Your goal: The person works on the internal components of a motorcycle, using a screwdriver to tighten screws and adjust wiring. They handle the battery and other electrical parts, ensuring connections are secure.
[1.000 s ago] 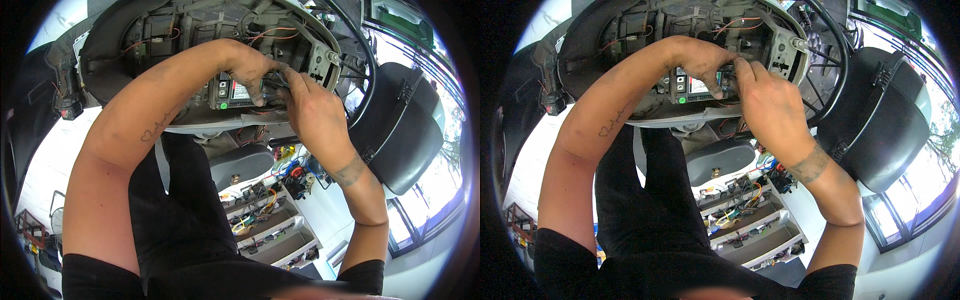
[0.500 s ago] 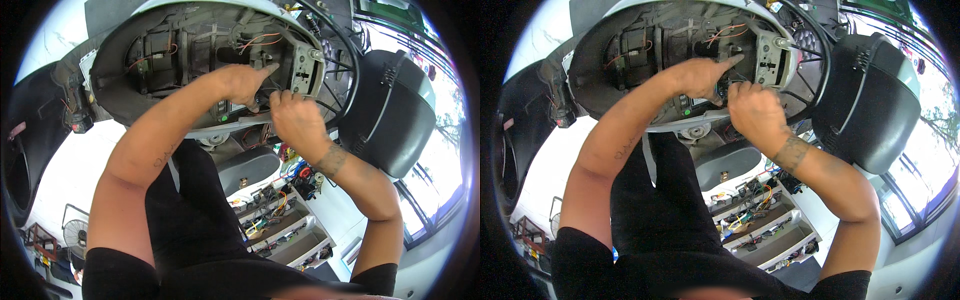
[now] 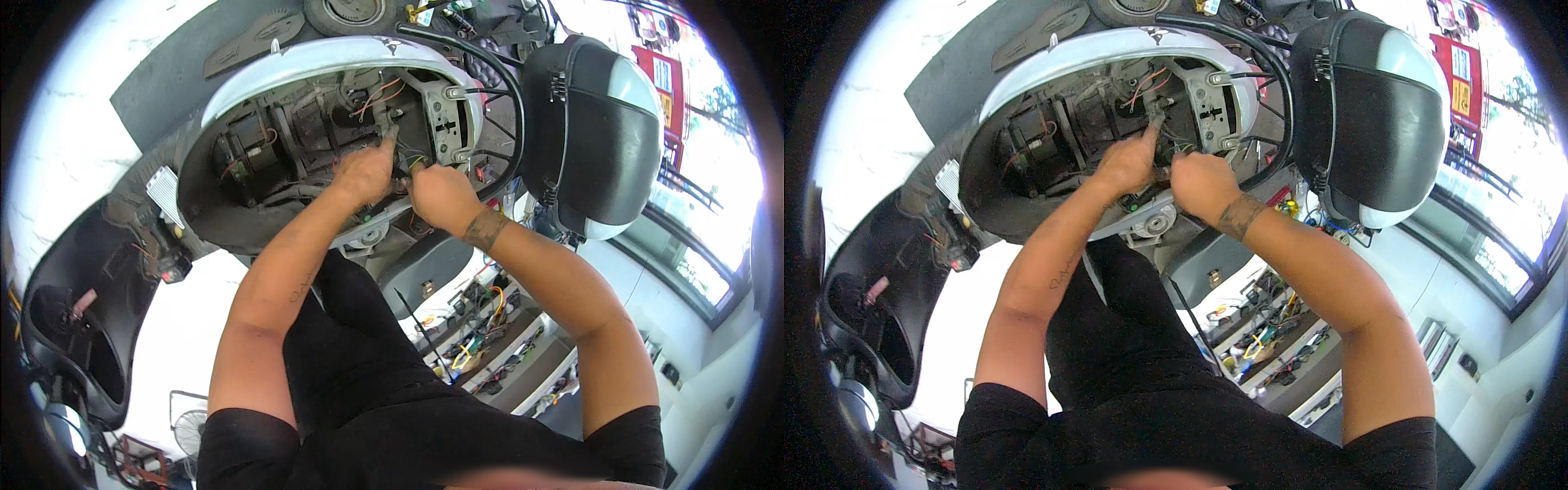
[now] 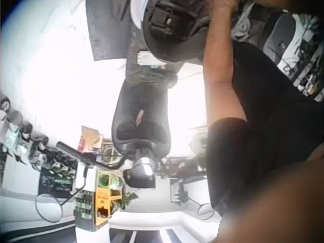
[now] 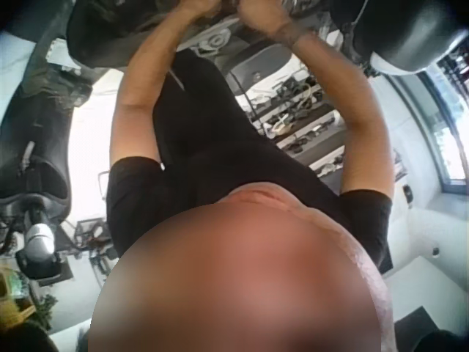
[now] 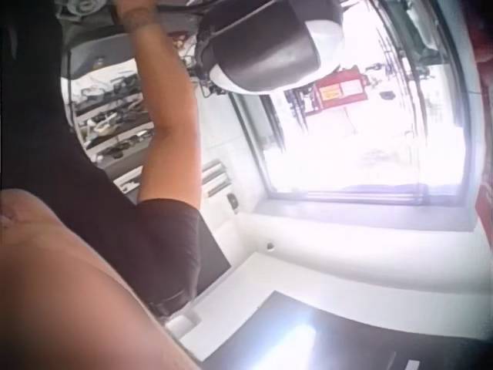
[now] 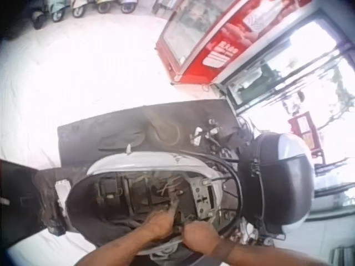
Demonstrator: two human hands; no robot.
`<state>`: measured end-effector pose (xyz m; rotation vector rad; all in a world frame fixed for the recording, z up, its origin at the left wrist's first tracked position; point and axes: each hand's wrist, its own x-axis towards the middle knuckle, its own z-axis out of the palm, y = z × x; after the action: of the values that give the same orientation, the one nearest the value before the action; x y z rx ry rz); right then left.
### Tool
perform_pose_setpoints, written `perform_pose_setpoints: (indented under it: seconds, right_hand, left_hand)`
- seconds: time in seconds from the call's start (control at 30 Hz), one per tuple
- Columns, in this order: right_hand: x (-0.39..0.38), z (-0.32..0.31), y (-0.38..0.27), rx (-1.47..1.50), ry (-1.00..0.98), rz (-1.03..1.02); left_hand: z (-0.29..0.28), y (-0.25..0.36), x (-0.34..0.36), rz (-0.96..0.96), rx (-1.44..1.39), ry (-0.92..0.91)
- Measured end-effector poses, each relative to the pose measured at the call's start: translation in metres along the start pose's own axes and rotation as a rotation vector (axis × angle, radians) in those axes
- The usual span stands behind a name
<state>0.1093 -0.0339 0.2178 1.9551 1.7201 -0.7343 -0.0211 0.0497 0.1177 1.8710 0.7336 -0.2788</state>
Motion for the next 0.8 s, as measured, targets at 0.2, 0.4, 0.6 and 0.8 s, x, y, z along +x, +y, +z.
perform_pose_setpoints:
  seconds: [0.2, 0.4, 0.6, 0.8]
  right_hand:
    - [-0.008, 0.009, -0.018, -0.357, 0.141, -0.063]
    - [0.004, 0.008, -0.015, -0.045, 0.032, 0.09]
    - [0.009, 0.013, -0.023, 0.218, -0.067, 0.251]
    - [0.011, 0.006, -0.02, 0.244, -0.111, 0.268]
  left_hand:
    - [-0.011, 0.003, 0.008, 0.07, 0.039, -0.057]
    - [-0.005, -0.008, 0.008, 0.104, -0.031, -0.029]
    - [-0.001, -0.021, 0.006, 0.147, 0.039, -0.018]
    - [-0.006, -0.018, 0.011, 0.139, 0.022, -0.033]
